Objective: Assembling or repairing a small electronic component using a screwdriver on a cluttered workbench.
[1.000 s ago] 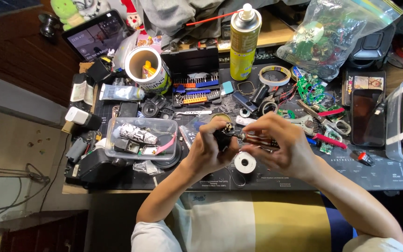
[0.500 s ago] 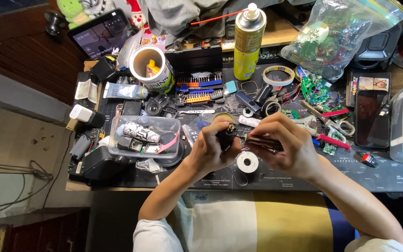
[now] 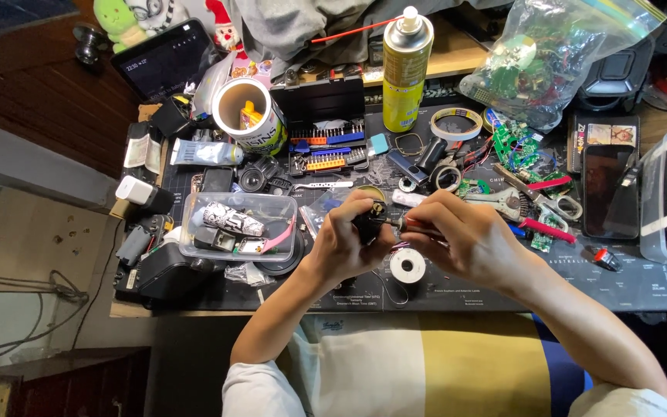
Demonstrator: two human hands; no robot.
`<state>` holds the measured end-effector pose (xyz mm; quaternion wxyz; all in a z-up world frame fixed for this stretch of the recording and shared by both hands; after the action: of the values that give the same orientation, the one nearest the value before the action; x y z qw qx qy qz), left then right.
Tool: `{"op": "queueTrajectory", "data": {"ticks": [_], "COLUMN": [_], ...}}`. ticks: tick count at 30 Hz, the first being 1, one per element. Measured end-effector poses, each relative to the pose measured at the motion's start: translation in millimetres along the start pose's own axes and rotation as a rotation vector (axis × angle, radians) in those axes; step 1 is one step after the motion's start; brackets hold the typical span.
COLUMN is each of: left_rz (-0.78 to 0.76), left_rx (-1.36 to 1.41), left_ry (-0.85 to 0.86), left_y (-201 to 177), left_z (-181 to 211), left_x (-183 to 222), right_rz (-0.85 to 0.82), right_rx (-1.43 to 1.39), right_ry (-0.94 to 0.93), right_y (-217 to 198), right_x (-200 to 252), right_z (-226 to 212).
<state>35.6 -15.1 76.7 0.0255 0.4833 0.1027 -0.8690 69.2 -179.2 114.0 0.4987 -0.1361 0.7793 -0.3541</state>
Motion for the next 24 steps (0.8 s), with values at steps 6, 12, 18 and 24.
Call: {"op": "queueTrajectory", "data": {"ticks": [6, 12, 18, 24], "left_rz": [-0.007, -0.013, -0.014, -0.034], "left_rx": [-0.012, -0.002, 0.003, -0.028], "left_ry": [0.026, 0.062, 0.069, 0.108], "left_y": [-0.8, -1.5, -2.6, -1.2], "left_z": [0.3, 6.1, 6.8, 10.0], "left_x": [0.3, -3.5, -4.9, -6.0], "right_rz": [-0.031, -0.06, -0.057, -0.262], "right_rx": [-0.101, -0.115, -0.235, -0.417], "right_ry": [0.06, 0.083, 0.106, 0.256], "right_y": [1.9, 9.8, 4.8, 14.9], "right_x": [-0.7, 9.2, 3.0, 1.3], "right_z": [2.0, 9.1, 4.4, 12.4]}}
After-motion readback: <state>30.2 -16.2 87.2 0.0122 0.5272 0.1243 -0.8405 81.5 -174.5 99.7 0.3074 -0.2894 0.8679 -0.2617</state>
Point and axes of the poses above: each hand's wrist, its own x-axis away from the middle knuckle, its own y-axis out of the palm, z = x × y, the point moved 8 cm from there along -x, towards the middle knuckle, and after that the axes turned 15 degrees about x, right-handed, at the moved point
